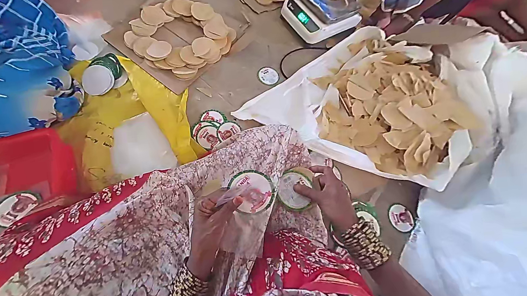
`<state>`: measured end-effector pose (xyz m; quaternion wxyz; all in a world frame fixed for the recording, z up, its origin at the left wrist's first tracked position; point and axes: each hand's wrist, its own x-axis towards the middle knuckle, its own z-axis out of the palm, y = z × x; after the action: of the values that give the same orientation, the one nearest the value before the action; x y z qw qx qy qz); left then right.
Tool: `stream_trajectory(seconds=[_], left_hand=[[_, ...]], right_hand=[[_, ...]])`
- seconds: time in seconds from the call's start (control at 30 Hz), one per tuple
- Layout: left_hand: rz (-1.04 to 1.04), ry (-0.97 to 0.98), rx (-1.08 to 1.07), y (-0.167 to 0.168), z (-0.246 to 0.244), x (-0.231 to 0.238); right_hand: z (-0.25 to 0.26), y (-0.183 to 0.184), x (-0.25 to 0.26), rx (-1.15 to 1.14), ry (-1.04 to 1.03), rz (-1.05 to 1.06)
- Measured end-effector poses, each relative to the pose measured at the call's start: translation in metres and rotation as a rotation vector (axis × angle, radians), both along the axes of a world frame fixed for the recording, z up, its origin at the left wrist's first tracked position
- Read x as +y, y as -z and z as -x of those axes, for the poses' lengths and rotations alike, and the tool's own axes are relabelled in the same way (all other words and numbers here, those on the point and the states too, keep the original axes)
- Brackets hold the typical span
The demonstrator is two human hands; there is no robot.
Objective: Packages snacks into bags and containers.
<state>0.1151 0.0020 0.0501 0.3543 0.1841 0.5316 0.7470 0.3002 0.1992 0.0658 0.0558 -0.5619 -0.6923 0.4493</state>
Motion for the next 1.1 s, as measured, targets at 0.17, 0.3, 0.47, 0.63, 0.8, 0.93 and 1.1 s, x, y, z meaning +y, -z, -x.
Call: stream_trajectory(seconds=[0.17, 0.3, 0.47, 0.63, 0.8, 0.93, 1.1], left_hand=[[0.068, -0.033, -0.089, -0.005, 0.000, -0.001], [0.035, -0.036, -0.228, -0.014, -0.006, 0.000], [-0.176, 0.014, -0.509, -0.018, -0.015, 0.001], [-0.519, 0.125, -0.937, -0.001, -0.022, -0.001], [-0.516, 0.421, -0.967, -0.007, -0.037, 0.005], [-0.479, 0.434, -0.971, -0.003, -0.035, 0.006], [-0.284, 0.323, -0.864, -0.010, -0.032, 0.006]], right_hand=[[0.007, -0.026, 0.003, 0.475, 0.126, 0.271], [0.009, -0.052, 0.005, 0.705, 0.060, 0.393], [0.012, -0.060, 0.002, 0.822, -0.163, 0.498], [0.009, -0.052, 0.007, 0.737, -0.596, 0.063], [0.030, -0.070, -0.016, 0.842, -0.860, -0.198], [0.035, -0.075, -0.019, 0.861, -0.904, -0.091], [0.028, -0.069, -0.013, 0.857, -0.851, -0.216]])
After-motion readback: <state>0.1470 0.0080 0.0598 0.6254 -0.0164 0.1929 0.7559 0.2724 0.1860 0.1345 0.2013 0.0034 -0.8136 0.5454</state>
